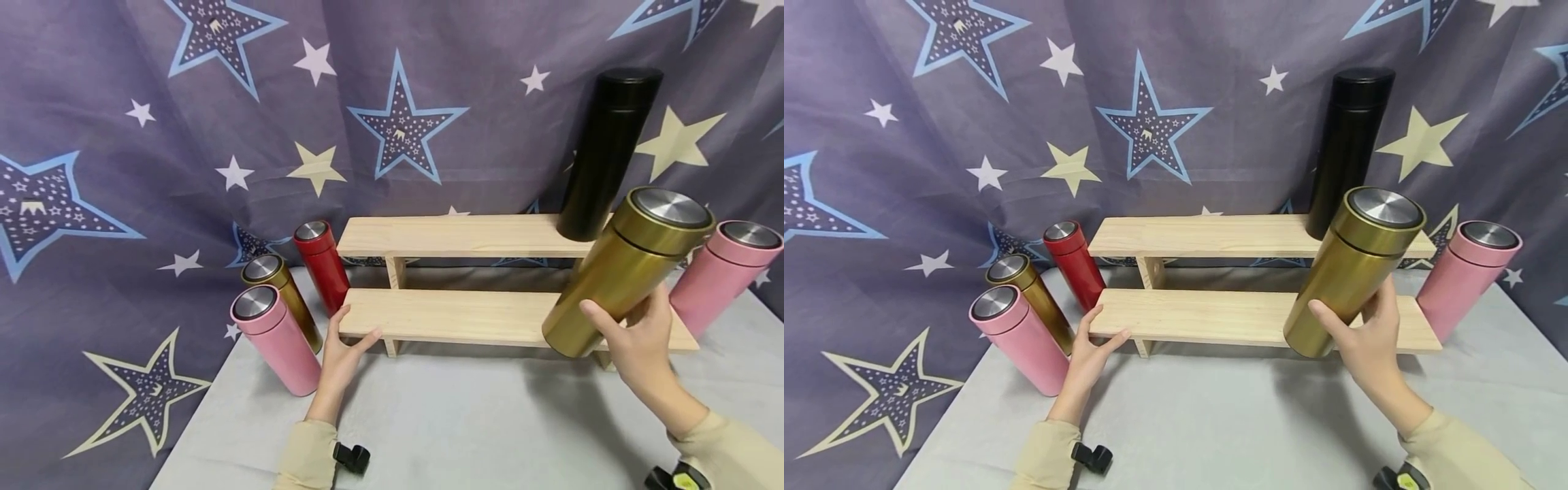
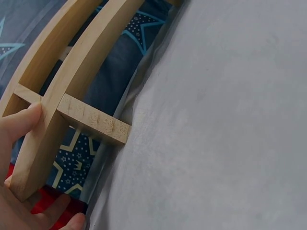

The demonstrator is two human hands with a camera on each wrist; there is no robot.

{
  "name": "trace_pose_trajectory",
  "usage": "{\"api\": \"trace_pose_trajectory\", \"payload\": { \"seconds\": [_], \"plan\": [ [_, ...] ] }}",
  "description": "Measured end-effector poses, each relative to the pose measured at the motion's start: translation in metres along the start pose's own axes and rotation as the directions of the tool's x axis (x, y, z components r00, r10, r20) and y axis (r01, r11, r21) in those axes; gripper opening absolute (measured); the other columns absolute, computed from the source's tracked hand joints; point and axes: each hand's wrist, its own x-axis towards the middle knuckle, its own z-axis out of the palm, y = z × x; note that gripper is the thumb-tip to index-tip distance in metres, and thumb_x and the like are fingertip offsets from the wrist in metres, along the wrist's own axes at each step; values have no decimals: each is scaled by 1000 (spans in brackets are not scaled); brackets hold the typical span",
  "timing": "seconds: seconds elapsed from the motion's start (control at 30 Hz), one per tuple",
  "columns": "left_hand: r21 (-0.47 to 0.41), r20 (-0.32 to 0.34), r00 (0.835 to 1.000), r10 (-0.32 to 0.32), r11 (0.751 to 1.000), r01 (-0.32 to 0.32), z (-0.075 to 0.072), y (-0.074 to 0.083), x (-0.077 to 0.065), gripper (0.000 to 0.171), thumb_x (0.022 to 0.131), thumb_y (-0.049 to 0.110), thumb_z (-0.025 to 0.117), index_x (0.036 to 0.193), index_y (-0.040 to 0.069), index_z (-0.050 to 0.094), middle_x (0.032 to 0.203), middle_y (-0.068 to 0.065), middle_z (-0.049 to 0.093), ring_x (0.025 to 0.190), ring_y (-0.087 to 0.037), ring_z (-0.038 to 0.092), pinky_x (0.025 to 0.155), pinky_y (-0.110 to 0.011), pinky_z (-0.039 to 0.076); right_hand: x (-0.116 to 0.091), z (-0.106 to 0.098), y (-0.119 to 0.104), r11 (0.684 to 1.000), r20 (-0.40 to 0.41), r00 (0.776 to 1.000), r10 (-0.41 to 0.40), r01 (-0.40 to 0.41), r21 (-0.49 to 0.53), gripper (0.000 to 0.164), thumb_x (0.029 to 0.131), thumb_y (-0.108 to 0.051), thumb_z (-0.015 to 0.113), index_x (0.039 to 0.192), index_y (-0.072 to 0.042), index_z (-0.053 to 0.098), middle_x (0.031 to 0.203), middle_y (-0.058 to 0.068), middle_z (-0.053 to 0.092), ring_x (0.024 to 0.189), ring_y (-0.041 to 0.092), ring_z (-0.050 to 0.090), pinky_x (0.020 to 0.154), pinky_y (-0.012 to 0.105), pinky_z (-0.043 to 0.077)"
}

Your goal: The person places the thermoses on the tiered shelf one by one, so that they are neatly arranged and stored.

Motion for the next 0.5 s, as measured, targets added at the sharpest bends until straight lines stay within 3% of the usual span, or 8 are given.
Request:
{"api": "trace_pose_trajectory", "payload": {
  "seconds": [0.23, 0.5],
  "plan": [
    [9, 0, 1000, -8, 1000, 8, -1, 0, 0, 81, 82, 20, 83, 149, 15, 38, 158, -14, 28, 144, -29, 23, 113, -52, 26, 11, 19, 7, 1000, 4, 1000, -25, 25, -13, 61, 73, 19, 67, 130, 2, 52, 112, 8, 62, 94, 15, 62, 79, 20, 47],
    [1, 8, 1000, -5, 1000, 5, 1, 0, 0, 81, 82, 19, 83, 149, 14, 37, 158, -13, 27, 144, -28, 22, 113, -52, 26, 24, 37, 10, 999, 16, 1000, 4, -3, -52, 62, 76, 14, 70, 133, -2, 51, 115, 10, 61, 98, 18, 61, 82, 23, 48]
  ]
}}
